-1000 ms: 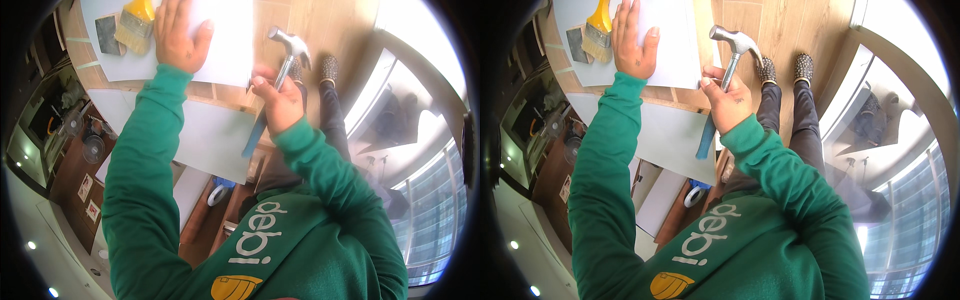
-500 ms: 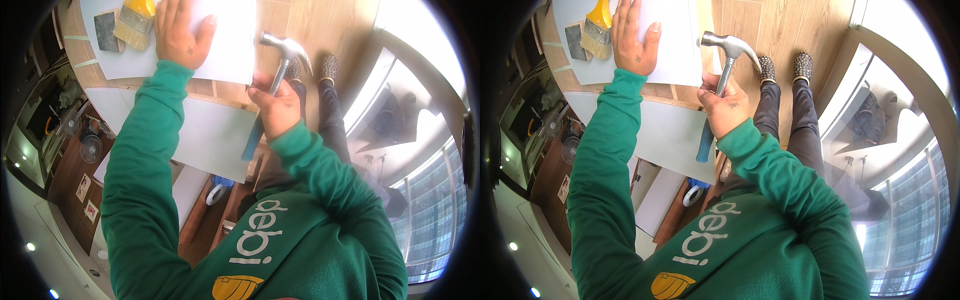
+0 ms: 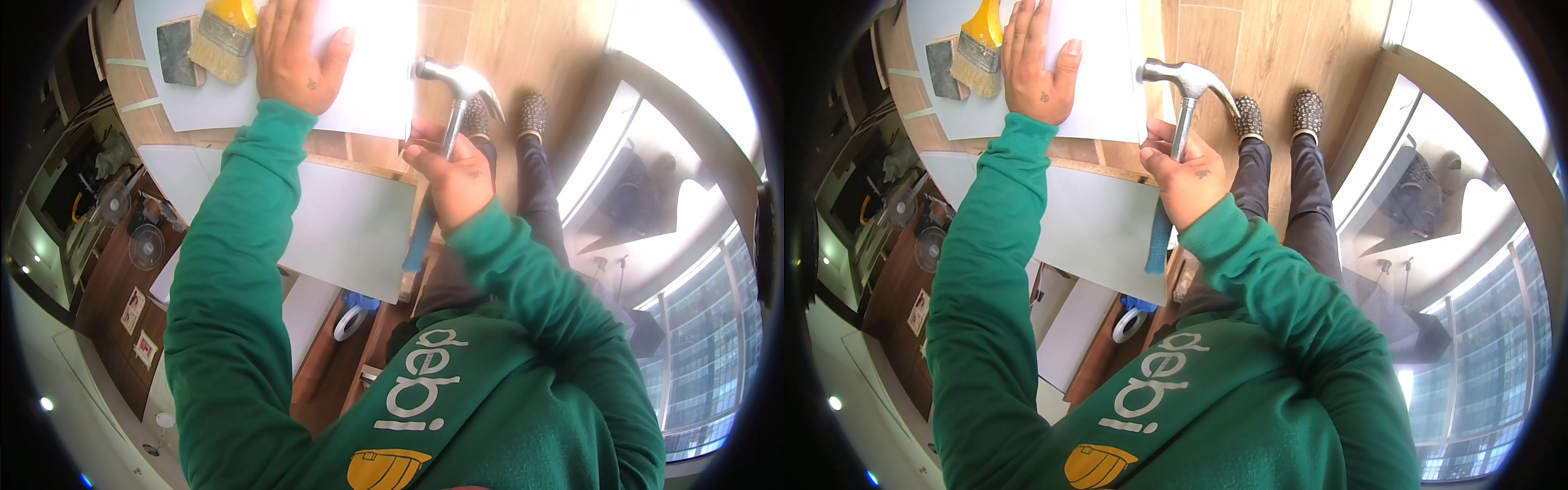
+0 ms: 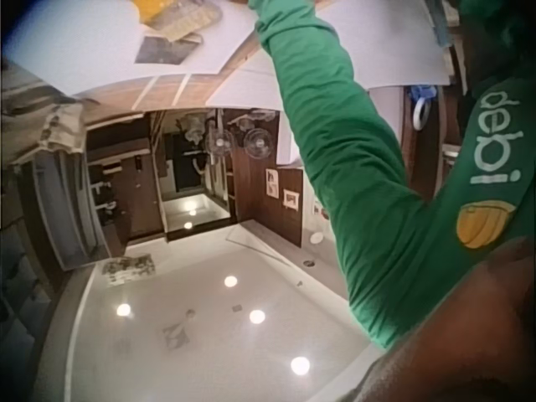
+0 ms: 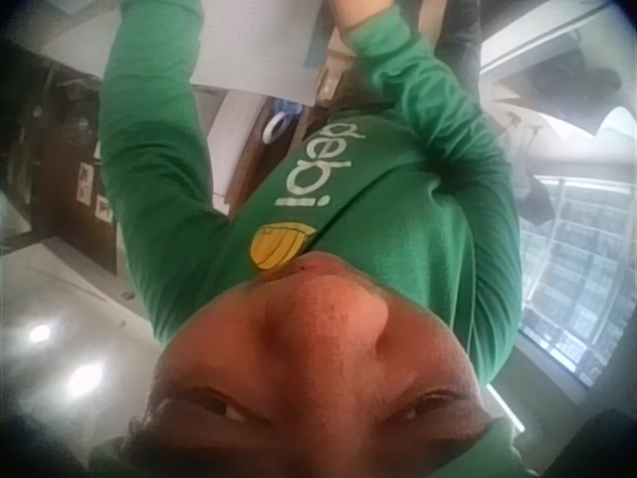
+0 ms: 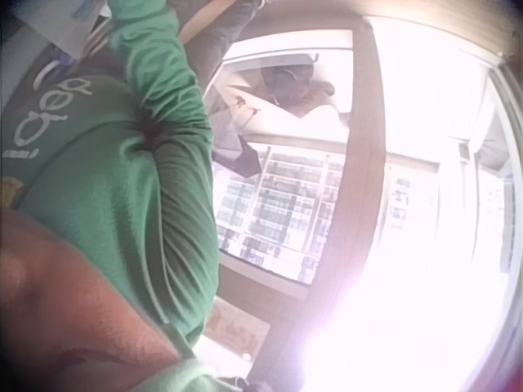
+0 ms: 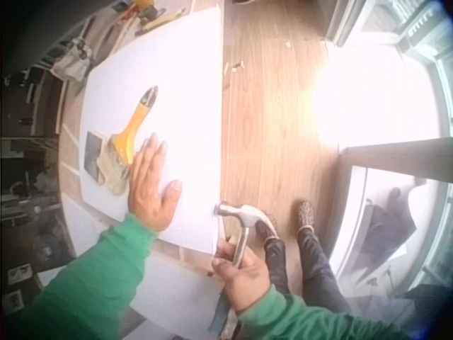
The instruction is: The person applies a liquid substance from a small bottle onto the edge of a white board, then positions a thin white strip along the glued edge and hammers it into place.
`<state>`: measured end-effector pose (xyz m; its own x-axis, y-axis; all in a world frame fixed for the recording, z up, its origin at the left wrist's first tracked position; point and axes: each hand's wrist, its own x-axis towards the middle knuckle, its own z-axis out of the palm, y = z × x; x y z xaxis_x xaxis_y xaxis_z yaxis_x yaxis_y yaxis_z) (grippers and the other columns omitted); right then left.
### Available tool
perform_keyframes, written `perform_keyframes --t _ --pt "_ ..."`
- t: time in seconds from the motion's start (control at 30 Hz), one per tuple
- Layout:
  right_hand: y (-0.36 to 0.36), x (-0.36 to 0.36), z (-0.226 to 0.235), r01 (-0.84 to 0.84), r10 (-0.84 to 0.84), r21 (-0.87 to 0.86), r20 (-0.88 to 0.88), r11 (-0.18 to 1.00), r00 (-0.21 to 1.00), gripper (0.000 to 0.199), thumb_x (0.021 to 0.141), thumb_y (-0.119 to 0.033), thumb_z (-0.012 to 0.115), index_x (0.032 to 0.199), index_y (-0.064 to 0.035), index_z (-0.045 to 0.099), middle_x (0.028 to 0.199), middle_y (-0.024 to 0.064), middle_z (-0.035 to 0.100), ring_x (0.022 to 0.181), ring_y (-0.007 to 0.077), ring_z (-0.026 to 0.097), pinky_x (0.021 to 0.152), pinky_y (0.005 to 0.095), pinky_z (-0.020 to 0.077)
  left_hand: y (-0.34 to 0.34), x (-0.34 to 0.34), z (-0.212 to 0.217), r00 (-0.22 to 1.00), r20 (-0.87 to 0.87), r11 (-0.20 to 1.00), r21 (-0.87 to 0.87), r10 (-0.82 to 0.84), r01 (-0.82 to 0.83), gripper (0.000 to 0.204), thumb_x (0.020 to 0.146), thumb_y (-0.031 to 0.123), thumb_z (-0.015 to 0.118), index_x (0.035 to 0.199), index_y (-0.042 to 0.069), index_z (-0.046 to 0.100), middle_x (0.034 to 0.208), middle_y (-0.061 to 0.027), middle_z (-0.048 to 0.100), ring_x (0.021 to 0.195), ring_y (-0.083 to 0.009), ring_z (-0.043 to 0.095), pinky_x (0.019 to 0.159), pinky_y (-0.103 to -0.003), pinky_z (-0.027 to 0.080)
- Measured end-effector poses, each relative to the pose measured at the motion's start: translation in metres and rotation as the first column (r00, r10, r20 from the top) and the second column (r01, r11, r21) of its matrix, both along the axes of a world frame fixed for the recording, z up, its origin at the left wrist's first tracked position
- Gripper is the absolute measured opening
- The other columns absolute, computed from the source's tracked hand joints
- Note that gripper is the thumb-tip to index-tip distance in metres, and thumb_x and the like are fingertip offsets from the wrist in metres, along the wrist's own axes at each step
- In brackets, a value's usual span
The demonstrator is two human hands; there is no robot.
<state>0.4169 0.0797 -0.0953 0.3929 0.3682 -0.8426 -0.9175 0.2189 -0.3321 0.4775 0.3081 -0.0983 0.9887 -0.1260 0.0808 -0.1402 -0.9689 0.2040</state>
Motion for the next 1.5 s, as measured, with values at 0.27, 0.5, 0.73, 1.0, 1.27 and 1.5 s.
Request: perform_keyframes --t 0.27,0.5,0.73,1.0,1.27,1.5 --pt "-0.038 -0.012 0.026 -0.195 0.186 -0.047 -0.155 0.98 0.97 0.031 0.101 -0.032 0.056 0.089 -0.0035 0.053 0.049 0.0045 0.048 0.04 0.0141 0.047 0.04 0.0283 0.0399 0.001 -0.002 0.002 1.0 -0.009 1.0 0.011 0.018 -0.018 0.06 0.094 0.026 0.053 0.145 -0.004 0.041 0.151 -0.0284 0.039 0.139 -0.0458 0.037 0.116 -0.054 0.027" --pt "-0.023 -0.036 0.045 -0.062 0.08 0.073 -0.279 0.995 0.957 0.039 0.105 -0.038 0.046 0.087 -0.0039 0.05 0.051 0.0037 0.041 0.039 0.0149 0.042 0.042 0.03 0.041 0.003 -0.003 0.001 1.0 0.021 1.0 0.0 -0.004 0.004 0.061 0.093 0.026 0.055 0.144 -0.004 0.042 0.151 -0.0278 0.04 0.139 -0.0447 0.038 0.116 -0.054 0.027" --pt "-0.008 -0.039 0.043 -0.048 0.049 0.008 -0.13 0.999 0.99 0.037 0.106 -0.035 0.046 0.087 -0.0035 0.049 0.055 0.0024 0.041 0.042 0.013 0.041 0.042 0.03 0.0421 0.002 -0.003 0.003 1.0 0.006 1.0 -0.007 0.027 -0.027 0.062 0.091 0.025 0.057 0.144 -0.003 0.042 0.151 -0.0271 0.04 0.14 -0.0447 0.037 0.116 -0.053 0.027" --pt "-0.014 -0.03 0.039 -0.059 0.054 -0.066 -0.068 0.996 0.996 0.029 0.106 -0.031 0.049 0.091 -0.0059 0.049 0.057 -0.0002 0.043 0.043 0.0103 0.042 0.041 0.0274 0.0396 0.0 -0.001 0.003 0.999 0.02 0.999 -0.021 0.03 -0.03 0.063 0.091 0.026 0.058 0.144 -0.003 0.042 0.151 -0.0269 0.04 0.138 -0.0449 0.038 0.115 -0.053 0.028" --pt "-0.046 0.053 0.044 -0.032 0.062 -0.067 0.504 0.997 0.862 0.025 0.105 -0.022 0.048 0.112 0.0016 0.054 0.068 0.0013 0.052 0.056 0.0086 0.045 0.055 0.024 0.0373 0.006 -0.001 0.004 0.999 0.034 0.999 -0.007 0.039 -0.039 0.062 0.091 0.028 0.059 0.142 -0.004 0.045 0.149 -0.0271 0.041 0.138 -0.0448 0.038 0.115 -0.053 0.028" --pt "-0.022 0.08 -0.042 0.061 0.014 -0.145 0.464 0.988 0.886 0.047 0.106 -0.041 0.044 0.09 -0.0002 0.061 0.066 -0.003 0.045 0.061 0.0059 0.04 0.055 0.0228 0.0316 0.003 -0.002 0.001 0.998 0.055 0.999 -0.05 -0.009 0.011 0.057 0.095 0.02 0.056 0.146 -0.003 0.043 0.155 -0.0215 0.038 0.142 -0.0417 0.034 0.117 -0.05 0.027"
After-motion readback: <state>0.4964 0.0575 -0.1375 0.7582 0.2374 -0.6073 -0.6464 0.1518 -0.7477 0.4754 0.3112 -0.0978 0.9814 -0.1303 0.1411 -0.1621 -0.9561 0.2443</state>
